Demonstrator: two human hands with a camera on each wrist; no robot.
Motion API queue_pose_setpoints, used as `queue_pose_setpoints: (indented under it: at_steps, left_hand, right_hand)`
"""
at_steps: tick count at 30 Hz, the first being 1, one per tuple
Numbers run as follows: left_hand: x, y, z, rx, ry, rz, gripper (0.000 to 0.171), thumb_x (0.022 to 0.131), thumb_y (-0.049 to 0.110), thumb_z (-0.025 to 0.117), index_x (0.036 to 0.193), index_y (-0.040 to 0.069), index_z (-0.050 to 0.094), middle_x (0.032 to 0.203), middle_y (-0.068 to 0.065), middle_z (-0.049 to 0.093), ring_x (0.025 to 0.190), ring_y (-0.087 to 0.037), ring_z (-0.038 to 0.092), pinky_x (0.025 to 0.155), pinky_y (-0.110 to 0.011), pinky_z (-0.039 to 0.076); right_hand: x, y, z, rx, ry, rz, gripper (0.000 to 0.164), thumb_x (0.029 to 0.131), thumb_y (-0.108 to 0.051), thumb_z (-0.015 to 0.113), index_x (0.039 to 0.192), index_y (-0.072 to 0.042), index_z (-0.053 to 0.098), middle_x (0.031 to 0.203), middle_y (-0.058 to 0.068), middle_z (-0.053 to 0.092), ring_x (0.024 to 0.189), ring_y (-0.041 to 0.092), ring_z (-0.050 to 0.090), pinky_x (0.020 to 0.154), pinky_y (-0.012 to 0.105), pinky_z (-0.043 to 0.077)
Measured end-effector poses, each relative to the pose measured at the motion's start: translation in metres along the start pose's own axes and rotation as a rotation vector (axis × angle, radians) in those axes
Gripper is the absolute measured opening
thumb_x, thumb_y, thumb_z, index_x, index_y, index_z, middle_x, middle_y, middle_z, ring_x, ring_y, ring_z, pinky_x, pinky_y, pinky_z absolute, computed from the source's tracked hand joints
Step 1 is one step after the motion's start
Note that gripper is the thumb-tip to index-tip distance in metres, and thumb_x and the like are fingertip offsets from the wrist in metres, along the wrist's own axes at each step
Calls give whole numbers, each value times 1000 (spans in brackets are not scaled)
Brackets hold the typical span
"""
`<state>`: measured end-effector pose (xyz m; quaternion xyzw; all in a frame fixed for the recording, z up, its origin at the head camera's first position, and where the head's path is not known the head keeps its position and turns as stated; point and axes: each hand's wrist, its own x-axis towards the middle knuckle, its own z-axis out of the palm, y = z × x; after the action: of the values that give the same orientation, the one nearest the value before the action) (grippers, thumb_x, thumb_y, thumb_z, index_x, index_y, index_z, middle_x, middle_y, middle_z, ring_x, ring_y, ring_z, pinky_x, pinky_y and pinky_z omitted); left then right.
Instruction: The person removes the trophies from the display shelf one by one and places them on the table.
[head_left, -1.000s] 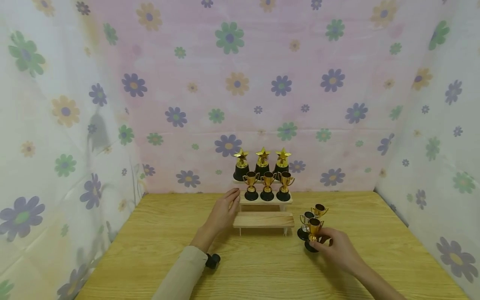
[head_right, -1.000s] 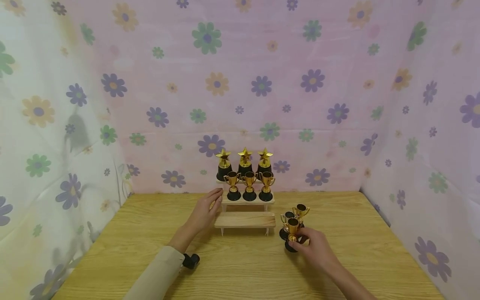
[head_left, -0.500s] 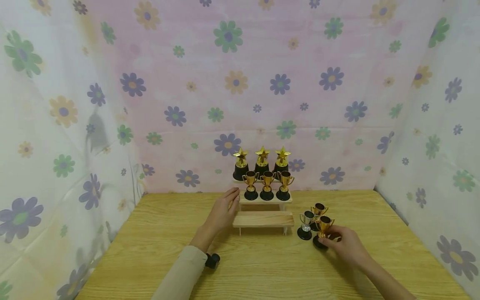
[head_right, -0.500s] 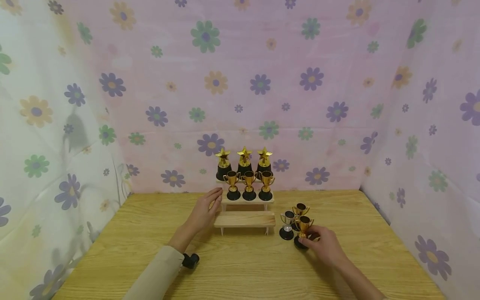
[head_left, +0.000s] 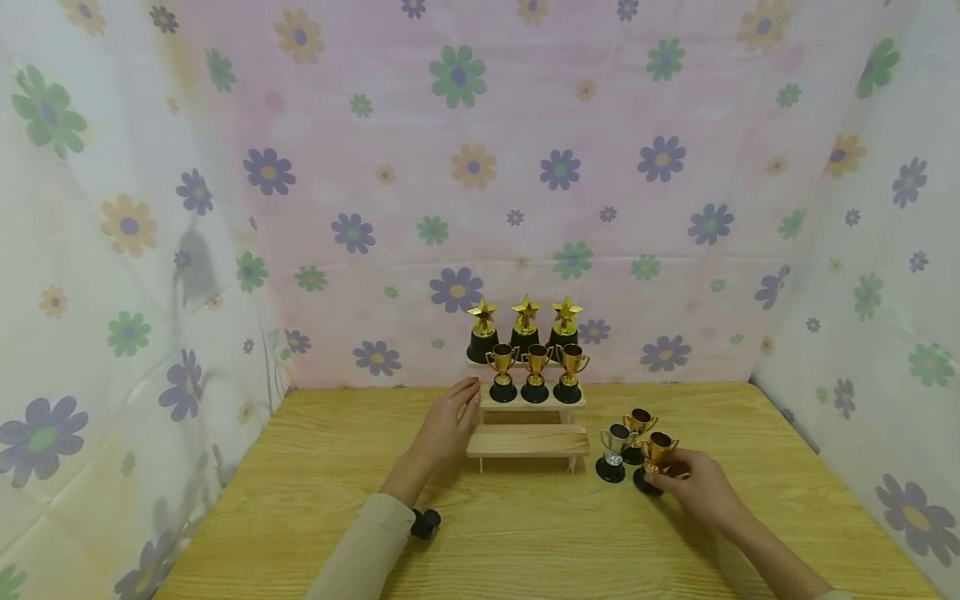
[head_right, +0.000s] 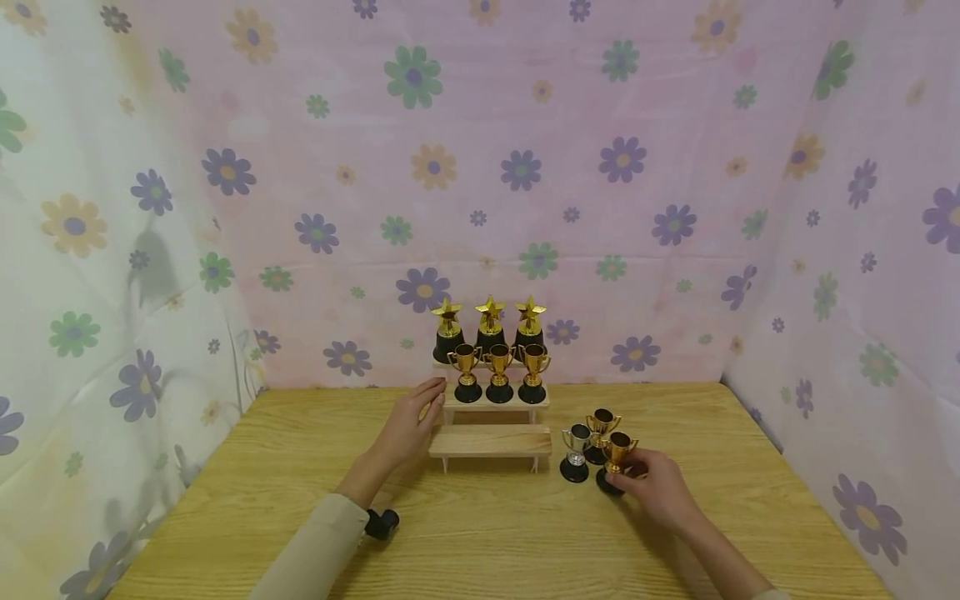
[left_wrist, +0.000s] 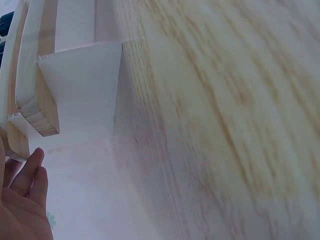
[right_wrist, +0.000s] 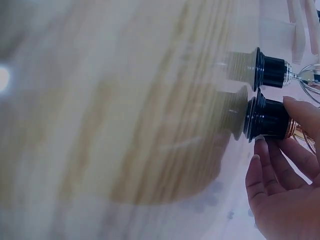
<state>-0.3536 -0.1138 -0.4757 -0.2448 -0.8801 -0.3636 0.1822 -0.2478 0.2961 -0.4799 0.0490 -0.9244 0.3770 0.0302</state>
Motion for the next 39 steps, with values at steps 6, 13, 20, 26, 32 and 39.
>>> queue_pose_setpoints:
  at_steps: [6, 13, 20, 26, 32, 39]
  left_hand:
    - [0, 0, 0, 3, 0, 0, 43, 111, 23, 47, 144, -3, 57, 152, -17, 51, 142, -32, 47, 117, -44, 40]
    - [0, 1, 0, -7, 5, 6, 40, 110, 18, 50, 143, -3, 57, 151, -17, 52, 142, -33, 47, 117, -46, 40]
    - [1, 1, -1, -1, 0, 1, 41, 111, 21, 49, 143, -3, 57, 151, -17, 52, 142, -33, 47, 117, -45, 40]
    - [2, 2, -3, 2, -7, -8, 43, 111, 23, 47, 144, -3, 56, 152, -16, 51, 143, -32, 46, 118, -45, 39]
    - [1, 4, -4, 8, -9, -11, 42, 111, 21, 49, 144, -3, 56, 152, -17, 51, 143, -34, 46, 118, -47, 39]
    - [0, 3, -3, 11, -11, -13, 42, 110, 20, 49, 144, -3, 56, 152, -17, 51, 143, -33, 46, 118, -46, 39]
  right_hand:
    - [2, 5, -1, 10, -11, 3, 30, 89, -25, 82, 104, -1, 72, 98, 5, 72, 89, 20, 67, 75, 36, 56]
    - [5, 12, -4, 6, -9, 8, 31, 90, -24, 81, 105, 1, 72, 98, 7, 72, 88, 20, 67, 74, 33, 57]
    - [7, 13, -8, 13, -19, 37, 35, 90, -26, 80, 105, 3, 70, 100, 9, 72, 91, 24, 68, 77, 37, 58]
    - [9, 14, -10, 28, -24, 39, 36, 90, -27, 80, 106, 4, 70, 102, 11, 72, 92, 25, 69, 76, 36, 58]
    - [7, 14, -12, 22, -31, 36, 38, 90, -26, 81, 109, 5, 69, 103, 12, 72, 92, 25, 69, 77, 37, 59]
    - [-2, 12, -20, -3, -33, 0, 45, 91, -27, 80, 120, 5, 68, 113, 16, 71, 96, 26, 68, 75, 34, 58]
